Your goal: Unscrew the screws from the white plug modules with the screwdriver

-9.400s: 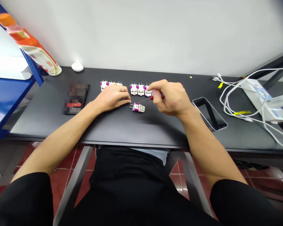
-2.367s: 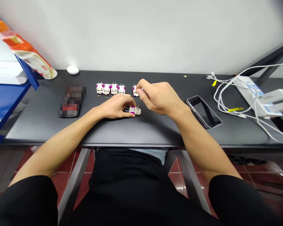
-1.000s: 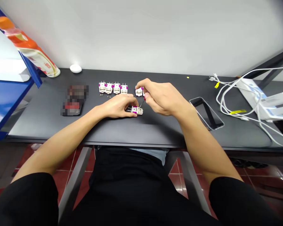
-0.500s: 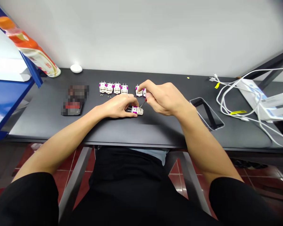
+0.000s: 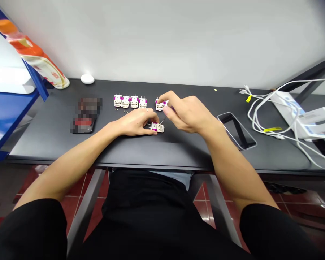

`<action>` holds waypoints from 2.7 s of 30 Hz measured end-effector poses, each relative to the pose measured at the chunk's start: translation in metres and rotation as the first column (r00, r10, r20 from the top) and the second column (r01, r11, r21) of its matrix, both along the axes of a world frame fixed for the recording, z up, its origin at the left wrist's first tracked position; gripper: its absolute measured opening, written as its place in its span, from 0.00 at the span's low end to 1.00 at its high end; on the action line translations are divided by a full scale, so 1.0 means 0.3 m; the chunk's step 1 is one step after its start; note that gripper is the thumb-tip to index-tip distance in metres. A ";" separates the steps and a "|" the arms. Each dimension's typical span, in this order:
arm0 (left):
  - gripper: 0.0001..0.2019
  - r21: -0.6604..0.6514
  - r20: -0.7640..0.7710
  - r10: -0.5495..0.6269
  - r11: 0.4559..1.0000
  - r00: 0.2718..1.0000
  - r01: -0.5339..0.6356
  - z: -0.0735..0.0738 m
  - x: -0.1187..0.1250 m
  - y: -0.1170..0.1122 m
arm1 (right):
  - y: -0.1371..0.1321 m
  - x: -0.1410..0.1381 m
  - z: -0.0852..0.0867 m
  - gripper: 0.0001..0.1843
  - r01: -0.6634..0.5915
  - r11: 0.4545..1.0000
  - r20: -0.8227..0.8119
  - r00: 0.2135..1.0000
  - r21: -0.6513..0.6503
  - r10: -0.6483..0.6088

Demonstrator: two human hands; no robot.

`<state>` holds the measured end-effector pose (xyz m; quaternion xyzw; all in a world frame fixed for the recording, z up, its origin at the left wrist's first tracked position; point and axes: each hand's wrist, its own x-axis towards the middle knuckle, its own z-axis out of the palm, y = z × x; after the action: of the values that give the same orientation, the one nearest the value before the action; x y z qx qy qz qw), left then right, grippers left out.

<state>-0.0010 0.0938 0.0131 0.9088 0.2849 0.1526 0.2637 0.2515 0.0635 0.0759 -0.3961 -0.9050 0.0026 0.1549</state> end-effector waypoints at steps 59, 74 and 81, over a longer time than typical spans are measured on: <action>0.17 0.018 -0.032 -0.010 1.000 0.999 0.010 0.004 -0.006 -0.002 | 0.025 0.017 -0.039 0.15 -0.055 0.997 -0.102 0.993 0.058 0.061; 0.18 0.034 -0.001 -0.055 0.998 0.999 0.055 0.002 -0.009 -0.001 | 0.031 0.021 -0.040 0.14 -0.056 0.997 -0.100 0.993 0.060 0.062; 0.17 0.033 -0.003 -0.055 0.998 0.998 0.055 0.002 -0.010 -0.002 | 0.033 0.023 -0.051 0.17 -0.116 0.988 -0.139 0.982 0.106 0.130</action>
<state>-0.0041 0.0933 0.0137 0.9207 0.2576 0.1491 0.2525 0.2584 0.0734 0.0606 -0.3299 -0.9132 -0.0031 0.2393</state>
